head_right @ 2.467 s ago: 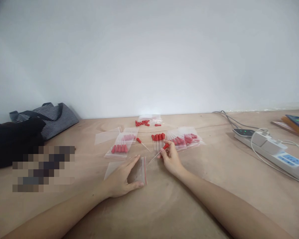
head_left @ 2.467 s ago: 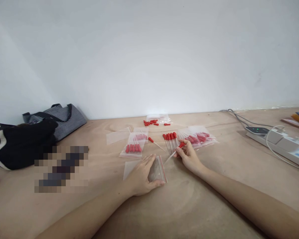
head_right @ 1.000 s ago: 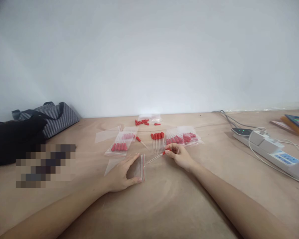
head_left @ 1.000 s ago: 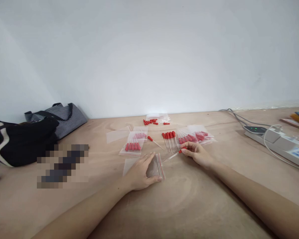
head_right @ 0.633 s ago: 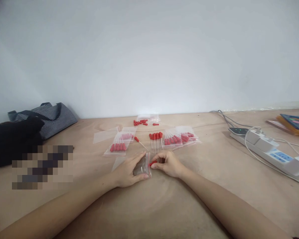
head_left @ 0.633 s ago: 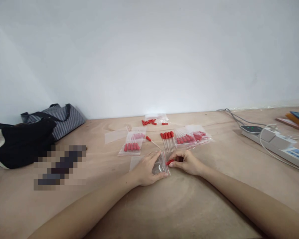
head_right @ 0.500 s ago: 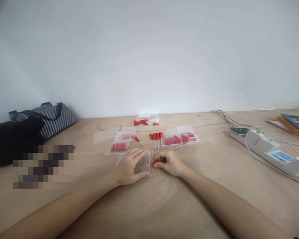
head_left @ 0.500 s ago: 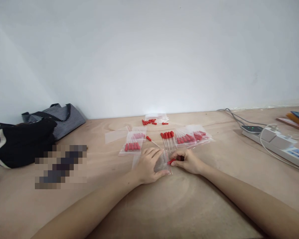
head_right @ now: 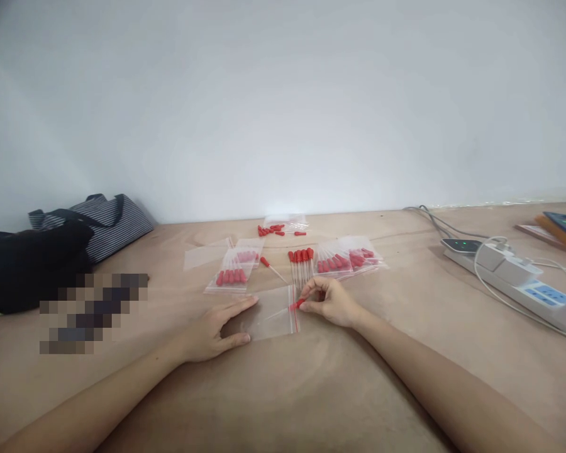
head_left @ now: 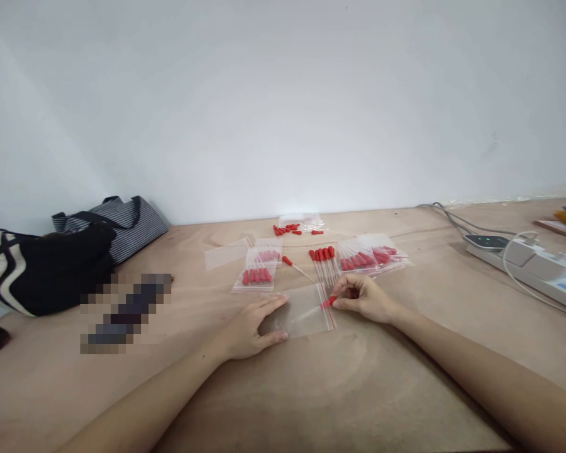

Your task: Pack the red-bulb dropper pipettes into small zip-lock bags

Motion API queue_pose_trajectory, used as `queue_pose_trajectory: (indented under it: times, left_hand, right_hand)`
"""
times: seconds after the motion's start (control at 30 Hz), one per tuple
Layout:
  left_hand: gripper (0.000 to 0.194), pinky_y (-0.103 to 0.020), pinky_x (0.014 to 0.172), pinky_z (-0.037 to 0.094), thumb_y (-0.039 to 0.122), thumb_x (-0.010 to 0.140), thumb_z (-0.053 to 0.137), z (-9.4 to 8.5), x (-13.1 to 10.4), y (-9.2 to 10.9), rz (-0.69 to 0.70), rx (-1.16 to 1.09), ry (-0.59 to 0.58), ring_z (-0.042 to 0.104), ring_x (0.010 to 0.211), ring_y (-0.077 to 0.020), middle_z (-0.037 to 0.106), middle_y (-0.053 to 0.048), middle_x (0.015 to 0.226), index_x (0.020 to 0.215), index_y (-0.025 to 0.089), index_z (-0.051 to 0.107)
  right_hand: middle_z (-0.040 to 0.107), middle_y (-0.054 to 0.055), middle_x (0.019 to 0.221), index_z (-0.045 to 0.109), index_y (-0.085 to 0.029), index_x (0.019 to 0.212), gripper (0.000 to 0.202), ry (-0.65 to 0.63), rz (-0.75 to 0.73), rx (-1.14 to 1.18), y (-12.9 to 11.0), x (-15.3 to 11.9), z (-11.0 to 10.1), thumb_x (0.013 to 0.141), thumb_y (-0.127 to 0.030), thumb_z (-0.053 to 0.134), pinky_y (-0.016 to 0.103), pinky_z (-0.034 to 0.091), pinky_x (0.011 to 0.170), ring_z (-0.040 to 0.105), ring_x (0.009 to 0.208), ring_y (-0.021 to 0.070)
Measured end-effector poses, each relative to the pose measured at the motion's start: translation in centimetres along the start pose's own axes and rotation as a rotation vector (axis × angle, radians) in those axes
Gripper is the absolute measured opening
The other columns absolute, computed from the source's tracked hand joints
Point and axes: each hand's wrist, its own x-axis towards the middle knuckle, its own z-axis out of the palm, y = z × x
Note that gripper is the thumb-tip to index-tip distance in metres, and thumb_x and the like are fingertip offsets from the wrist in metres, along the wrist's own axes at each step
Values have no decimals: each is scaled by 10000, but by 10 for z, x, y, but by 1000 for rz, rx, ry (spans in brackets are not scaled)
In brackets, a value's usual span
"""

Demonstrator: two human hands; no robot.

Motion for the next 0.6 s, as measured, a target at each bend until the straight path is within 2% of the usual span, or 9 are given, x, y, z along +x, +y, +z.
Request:
queue_pose_trajectory:
  times: [0.23, 0.3, 0.37, 0.47, 0.53, 0.6]
  left_hand:
    - [567, -403, 980, 314, 479, 784, 491, 1, -1, -1, 11, -21, 24, 370, 1191, -232, 400, -71, 1310, 1268, 210, 368]
    - [559, -401, 981, 314, 469, 787, 493, 2, -1, -2, 24, -22, 27, 369, 1193, -228, 397, -67, 1312, 1269, 217, 365]
    - [558, -405, 983, 311, 464, 790, 491, 2, -2, -2, 35, -26, 32, 360, 1199, -227, 388, -65, 1319, 1273, 220, 357]
    - [565, -416, 984, 308, 470, 787, 493, 2, -2, -3, 32, -30, 32, 352, 1204, -233, 382, -66, 1322, 1275, 221, 354]
    - [565, -422, 984, 306, 469, 785, 495, 2, -1, -3, 26, -25, 27, 353, 1202, -238, 388, -68, 1318, 1272, 218, 359]
    - [562, -423, 986, 302, 465, 785, 498, 2, -1, -4, 28, -16, 24, 357, 1200, -239, 396, -74, 1312, 1268, 209, 366]
  right_hand:
    - [507, -37, 565, 487, -163, 654, 244, -109, 9, 110, -4, 5, 26, 632, -351, 643, 196, 332, 471, 441, 504, 70]
    - [486, -47, 532, 465, -170, 628, 231, -84, 12, 94, -5, 6, 30, 637, -330, 631, 200, 336, 474, 438, 491, 72]
    - [493, -44, 535, 466, -173, 627, 199, -18, 5, 36, -7, 8, 27, 629, -288, 628, 205, 349, 485, 450, 497, 79]
    - [544, -20, 608, 513, -170, 676, 73, 53, -56, -111, -12, 20, 11, 644, -199, 572, 211, 370, 510, 473, 533, 87]
    - [575, -3, 665, 545, -166, 702, 55, 78, -93, -244, -18, 37, 0, 657, -150, 517, 216, 387, 539, 493, 568, 94]
    - [601, 14, 714, 564, -159, 735, 103, 105, -71, -386, -23, 61, -2, 652, -129, 511, 226, 408, 586, 527, 624, 108]
